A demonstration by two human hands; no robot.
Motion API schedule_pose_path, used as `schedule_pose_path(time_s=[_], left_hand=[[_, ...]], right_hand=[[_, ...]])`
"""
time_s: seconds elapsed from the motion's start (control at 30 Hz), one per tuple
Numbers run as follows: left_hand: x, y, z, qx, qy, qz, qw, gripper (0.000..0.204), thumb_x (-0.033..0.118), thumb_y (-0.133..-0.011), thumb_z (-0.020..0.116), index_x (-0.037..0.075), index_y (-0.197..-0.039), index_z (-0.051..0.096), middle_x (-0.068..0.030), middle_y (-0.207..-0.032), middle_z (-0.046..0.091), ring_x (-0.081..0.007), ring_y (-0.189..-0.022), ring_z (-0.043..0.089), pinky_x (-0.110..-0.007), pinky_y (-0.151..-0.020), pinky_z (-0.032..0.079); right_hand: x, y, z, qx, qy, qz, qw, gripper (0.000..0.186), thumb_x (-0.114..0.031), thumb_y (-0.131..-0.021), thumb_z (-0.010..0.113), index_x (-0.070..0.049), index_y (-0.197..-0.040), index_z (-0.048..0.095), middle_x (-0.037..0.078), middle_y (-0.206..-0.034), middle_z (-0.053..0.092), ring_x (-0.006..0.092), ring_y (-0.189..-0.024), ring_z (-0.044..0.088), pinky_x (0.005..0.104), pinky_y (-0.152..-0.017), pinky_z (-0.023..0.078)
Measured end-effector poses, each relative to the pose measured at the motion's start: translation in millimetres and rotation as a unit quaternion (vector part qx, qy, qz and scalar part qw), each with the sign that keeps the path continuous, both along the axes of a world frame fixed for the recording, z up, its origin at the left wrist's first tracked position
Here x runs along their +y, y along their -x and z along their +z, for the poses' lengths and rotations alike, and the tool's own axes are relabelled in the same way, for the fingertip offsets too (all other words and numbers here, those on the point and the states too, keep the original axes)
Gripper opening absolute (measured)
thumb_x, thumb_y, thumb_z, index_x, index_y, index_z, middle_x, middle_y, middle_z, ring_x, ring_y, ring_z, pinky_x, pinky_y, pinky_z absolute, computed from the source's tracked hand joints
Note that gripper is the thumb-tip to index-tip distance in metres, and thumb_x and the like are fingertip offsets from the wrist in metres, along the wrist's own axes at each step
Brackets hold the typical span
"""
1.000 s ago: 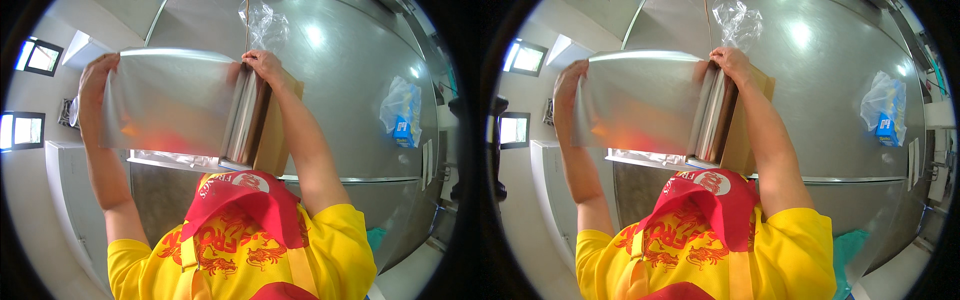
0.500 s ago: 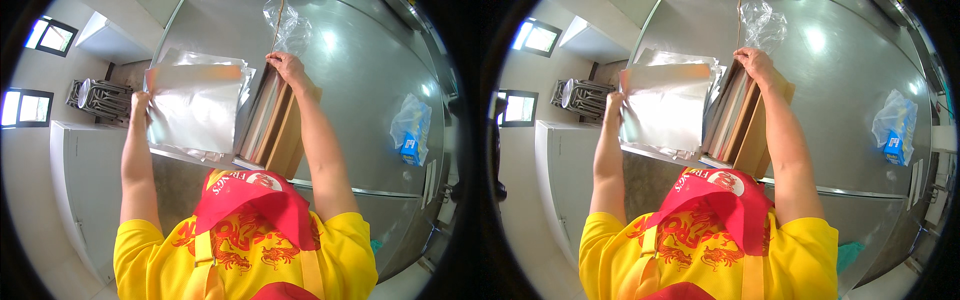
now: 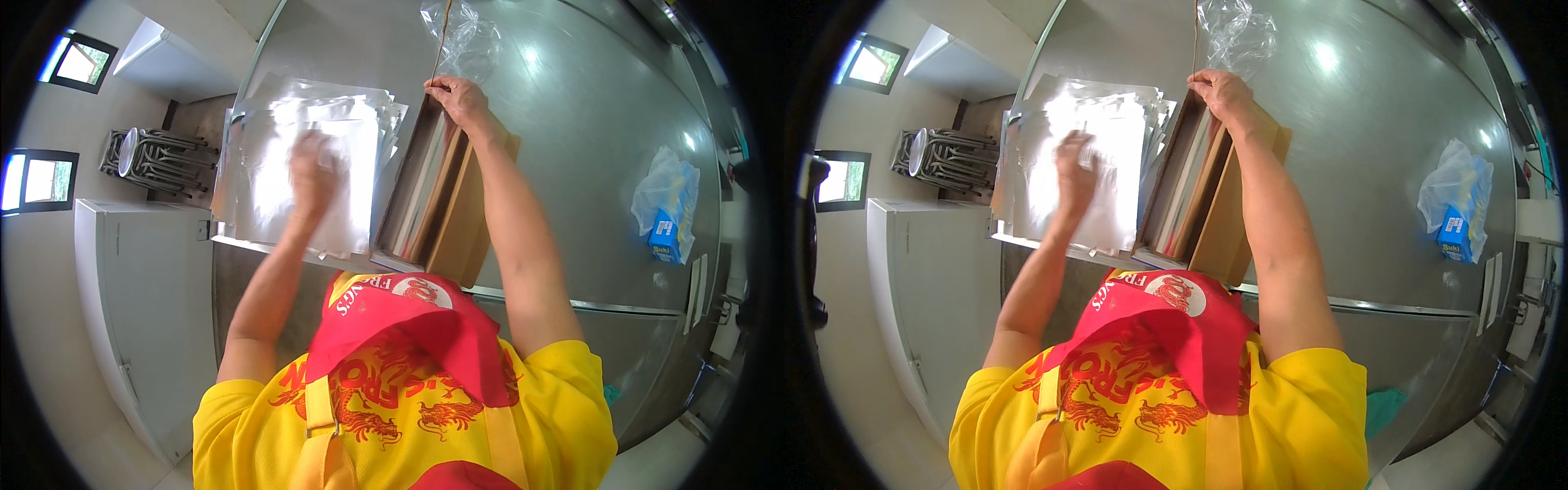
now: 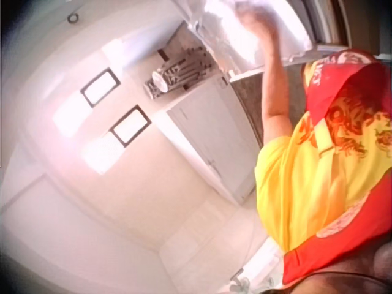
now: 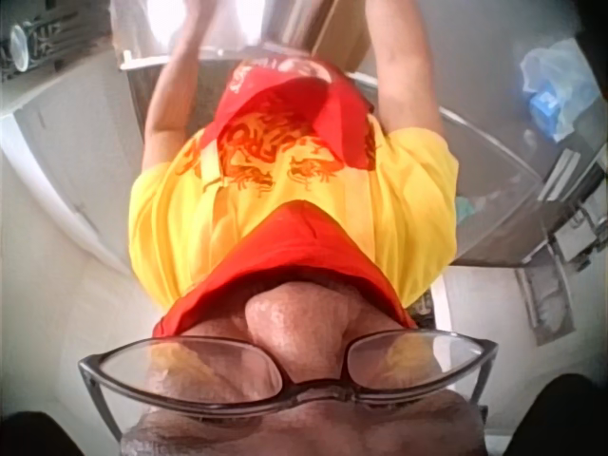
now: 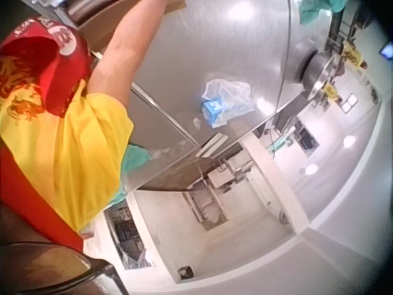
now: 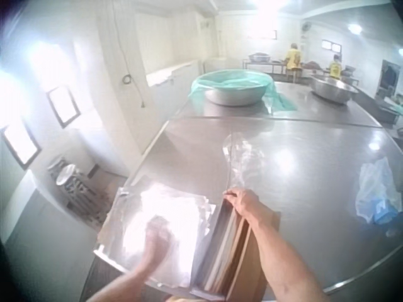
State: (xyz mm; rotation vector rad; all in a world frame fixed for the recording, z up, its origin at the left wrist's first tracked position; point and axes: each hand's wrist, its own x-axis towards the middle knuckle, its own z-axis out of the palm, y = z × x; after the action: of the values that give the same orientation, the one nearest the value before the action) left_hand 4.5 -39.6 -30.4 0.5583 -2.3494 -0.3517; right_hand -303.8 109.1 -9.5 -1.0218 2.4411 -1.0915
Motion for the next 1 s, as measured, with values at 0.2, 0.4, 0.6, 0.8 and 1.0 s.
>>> schedule_pose_path(time_s=[0.2, 0.4, 0.6, 0.8, 1.0], left_hand=[[122, 86, 39, -0.242, 0.062, -0.05, 0.967, 0.029, 0.023, -0.088, 0.069, 0.001, -0.107, 0.07, -0.0181, -0.134, 0.053, -0.0349, -0.125, 0.048, -0.052, -0.102, 0.039], [108, 115, 25, -0.26, 0.0, 0.014, 0.965, 0.023, 0.019, -0.088, 0.065, -0.002, -0.09, 0.072, -0.0169, -0.12, 0.06, -0.0337, -0.119, 0.052, -0.055, -0.099, 0.039], [49, 91, 79, -0.02, -0.22, -0.013, 0.975, 0.017, 0.015, -0.086, 0.071, 0.0, -0.093, 0.074, -0.0101, -0.09, 0.069, -0.0228, -0.083, 0.065, -0.037, -0.078, 0.052], [-20, 52, 226, -0.012, -0.41, -0.017, 0.912, 0.021, 0.022, -0.092, 0.072, 0.003, -0.101, 0.075, 0.0008, -0.087, 0.069, -0.0082, -0.079, 0.061, -0.024, -0.073, 0.048], [-59, 38, 295, -0.036, -0.437, 0.037, 0.898, 0.019, 0.023, -0.092, 0.071, 0.004, -0.091, 0.073, 0.0009, -0.077, 0.065, -0.0087, -0.07, 0.058, -0.023, -0.071, 0.046]], right_hand=[[0, 2, -2, 0.007, 0.031, 0.007, 0.999, 0.022, -0.037, -0.092, 0.072, -0.02, -0.106, 0.078, 0.003, -0.097, 0.078, 0.0234, -0.089, 0.073, 0.0368, -0.083, 0.055], [-1, 3, -1, 0.015, 0.048, 0.014, 0.999, 0.021, -0.032, -0.092, 0.073, -0.018, -0.106, 0.078, 0.003, -0.092, 0.077, 0.0197, -0.088, 0.073, 0.0331, -0.078, 0.054], [1, 2, -3, -0.018, 0.067, 0.017, 0.997, 0.023, -0.034, -0.091, 0.071, -0.019, -0.106, 0.078, 0.004, -0.091, 0.077, 0.022, -0.085, 0.073, 0.0359, -0.079, 0.054], [1, 3, -6, -0.001, 0.055, 0.01, 0.998, 0.025, -0.036, -0.09, 0.067, -0.021, -0.107, 0.078, 0.002, -0.09, 0.077, 0.0202, -0.084, 0.072, 0.0357, -0.079, 0.054], [4, 3, -4, 0.003, 0.053, 0.007, 0.999, 0.022, -0.036, -0.091, 0.067, -0.023, -0.105, 0.078, 0.003, -0.095, 0.077, 0.0229, -0.089, 0.072, 0.0383, -0.082, 0.053]])
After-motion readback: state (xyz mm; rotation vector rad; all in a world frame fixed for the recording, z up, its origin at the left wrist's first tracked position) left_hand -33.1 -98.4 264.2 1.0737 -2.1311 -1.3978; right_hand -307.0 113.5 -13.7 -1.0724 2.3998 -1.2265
